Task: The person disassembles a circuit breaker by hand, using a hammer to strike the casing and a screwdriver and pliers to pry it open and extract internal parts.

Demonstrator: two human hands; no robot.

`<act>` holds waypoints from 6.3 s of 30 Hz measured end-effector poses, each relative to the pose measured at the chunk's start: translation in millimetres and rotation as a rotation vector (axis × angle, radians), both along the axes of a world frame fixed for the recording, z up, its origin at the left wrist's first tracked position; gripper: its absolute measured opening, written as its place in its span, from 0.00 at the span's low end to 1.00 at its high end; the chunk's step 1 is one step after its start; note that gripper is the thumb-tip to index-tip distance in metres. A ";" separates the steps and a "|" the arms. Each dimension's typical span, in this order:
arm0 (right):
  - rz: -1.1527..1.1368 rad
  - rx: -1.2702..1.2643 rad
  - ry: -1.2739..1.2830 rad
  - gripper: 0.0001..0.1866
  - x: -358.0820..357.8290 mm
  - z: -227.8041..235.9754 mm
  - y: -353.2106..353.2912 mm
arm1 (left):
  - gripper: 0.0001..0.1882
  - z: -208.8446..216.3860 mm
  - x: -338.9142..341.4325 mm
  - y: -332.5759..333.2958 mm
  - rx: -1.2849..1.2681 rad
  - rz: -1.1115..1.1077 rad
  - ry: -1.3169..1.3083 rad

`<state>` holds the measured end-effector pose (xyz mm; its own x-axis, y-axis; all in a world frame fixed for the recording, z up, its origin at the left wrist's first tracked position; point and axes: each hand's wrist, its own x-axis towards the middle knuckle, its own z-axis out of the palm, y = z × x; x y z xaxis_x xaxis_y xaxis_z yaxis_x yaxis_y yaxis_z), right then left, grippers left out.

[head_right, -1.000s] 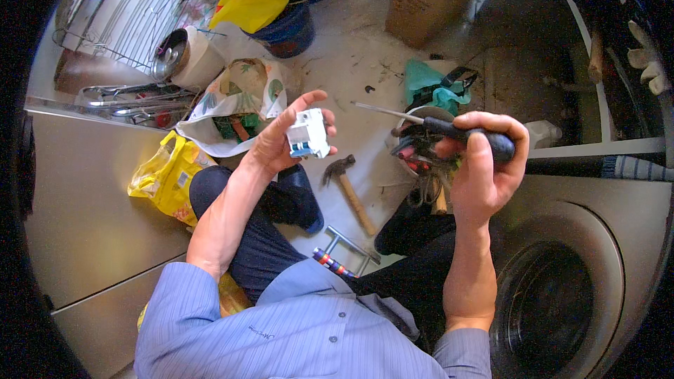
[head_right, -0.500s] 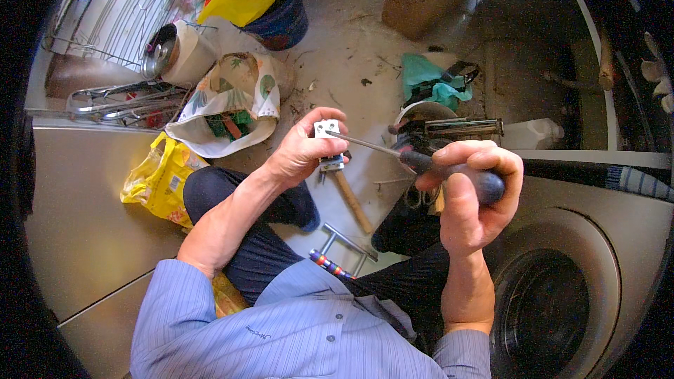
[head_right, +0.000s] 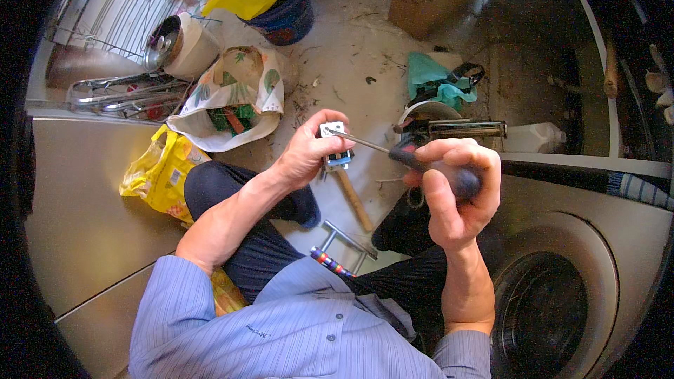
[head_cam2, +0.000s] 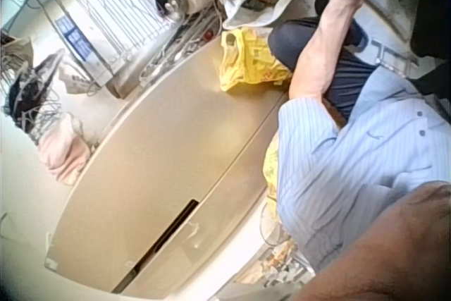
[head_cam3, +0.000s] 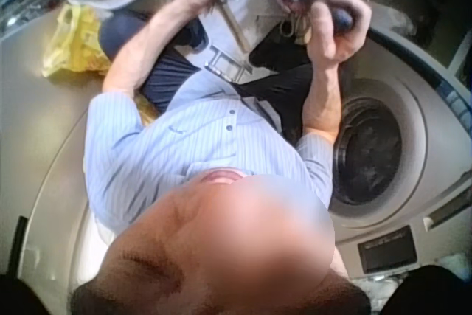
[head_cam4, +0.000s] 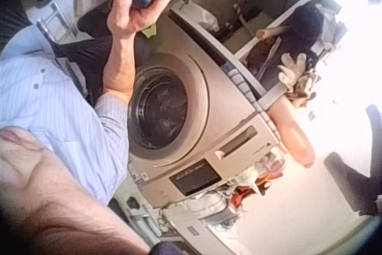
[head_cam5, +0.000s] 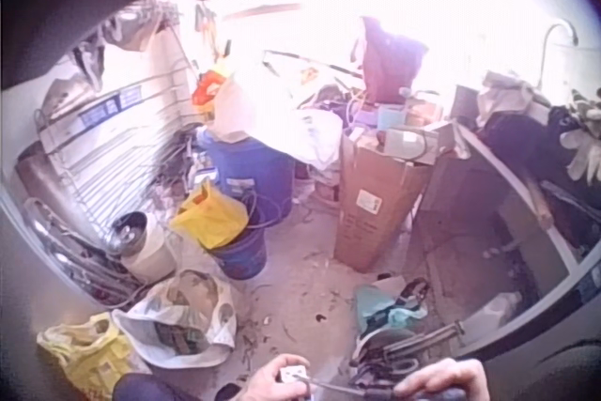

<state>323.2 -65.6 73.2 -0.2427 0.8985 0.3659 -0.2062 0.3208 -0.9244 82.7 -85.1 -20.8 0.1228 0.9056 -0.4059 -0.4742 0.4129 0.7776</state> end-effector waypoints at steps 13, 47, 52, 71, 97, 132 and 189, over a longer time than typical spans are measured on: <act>-0.059 0.141 -0.191 0.13 -7.2 -6.6 -0.3 | 0.24 4.7 -2.7 2.7 0.022 0.036 0.125; 0.390 -0.892 -0.390 0.18 -7.1 -10.4 12.3 | 0.33 5.4 -41.8 18.6 0.522 0.327 1.335; 0.197 -0.453 -0.599 0.14 -15.0 -37.0 3.7 | 0.33 13.3 -44.6 14.1 0.471 0.278 1.271; -0.454 -0.070 -0.122 0.09 -36.7 -21.2 4.9 | 0.38 -0.8 -16.9 25.1 0.328 0.272 1.124; -0.423 0.123 -0.261 0.07 -30.8 -29.5 17.2 | 0.47 -11.1 -22.4 25.4 0.389 0.423 1.093; -0.163 -0.029 -0.315 0.15 -4.2 -44.7 17.7 | 0.56 12.6 -18.2 22.8 0.529 0.563 1.028; -0.073 -0.775 0.207 0.16 -30.2 -55.3 28.1 | 0.57 43.7 -38.4 13.9 1.002 0.754 1.366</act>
